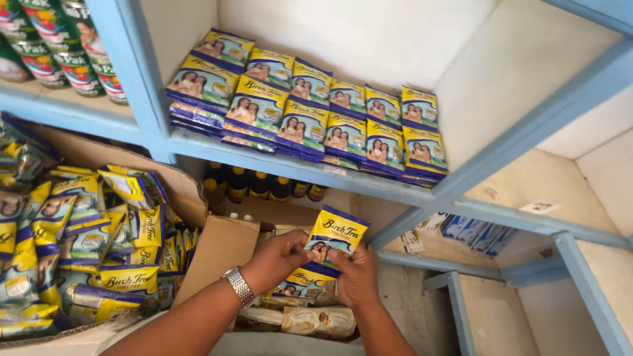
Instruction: Organizing and stocking small milk powder packets on lower grocery shelves.
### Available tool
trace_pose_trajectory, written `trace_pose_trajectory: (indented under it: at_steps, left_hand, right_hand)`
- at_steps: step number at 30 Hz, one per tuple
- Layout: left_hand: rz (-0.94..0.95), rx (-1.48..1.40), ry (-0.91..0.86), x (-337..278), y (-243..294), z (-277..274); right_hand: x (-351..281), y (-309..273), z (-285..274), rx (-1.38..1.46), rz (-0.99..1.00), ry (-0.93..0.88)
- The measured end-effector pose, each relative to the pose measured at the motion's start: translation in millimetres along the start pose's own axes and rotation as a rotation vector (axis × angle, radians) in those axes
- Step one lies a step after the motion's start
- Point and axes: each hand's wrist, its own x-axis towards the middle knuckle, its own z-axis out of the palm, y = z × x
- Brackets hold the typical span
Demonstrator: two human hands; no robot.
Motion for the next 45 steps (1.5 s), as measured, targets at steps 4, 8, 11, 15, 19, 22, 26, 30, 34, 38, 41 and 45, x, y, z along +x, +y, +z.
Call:
trace_pose_trajectory:
  at_steps: [4,8,11,15,19,22,26,30,34,38,41,45]
  left_hand:
    - [-0.072,-0.005,-0.061,1,17,-1]
    - [-0.002,-0.097,-0.087,2,22,-1]
    - [-0.012,-0.109,0.029,9,9,-5]
    - [0.017,-0.124,0.089,9,20,-19]
    - [-0.047,-0.225,0.135,5,26,-25]
    - [-0.072,-0.254,0.142,4,24,-29]
    - [-0.018,-0.314,0.102,3,29,-31]
    - [0.030,-0.240,0.094,5,25,-34]
    - [0.025,-0.248,0.158,3,38,-38]
    - [0.080,-0.198,0.161,2,37,-35]
    - [0.055,-0.197,0.149,2,33,-34]
    - [0.126,-0.170,0.137,1,36,-33]
  right_hand:
    - [0,-2,-5,-0.068,0.033,-0.036]
    - [-3,4,-2,-0.137,0.059,-0.063]
    - [-5,16,-8,-0.205,0.271,-0.144]
    - [-12,36,-11,-0.302,0.432,-0.266]
    - [-20,15,14,-0.307,0.517,-0.348]
    - [-23,14,14,-0.298,0.537,-0.403]
    - [-20,15,-8,-0.370,0.551,-0.441]
    - [-19,11,-6,-0.325,0.515,-0.432]
    - [-19,1,-1,-0.296,0.596,-0.360]
    - [-18,0,-9,-0.333,0.590,-0.355]
    - [-19,0,-10,-0.326,0.565,-0.304]
    - [-21,-3,-5,-0.319,0.533,-0.346]
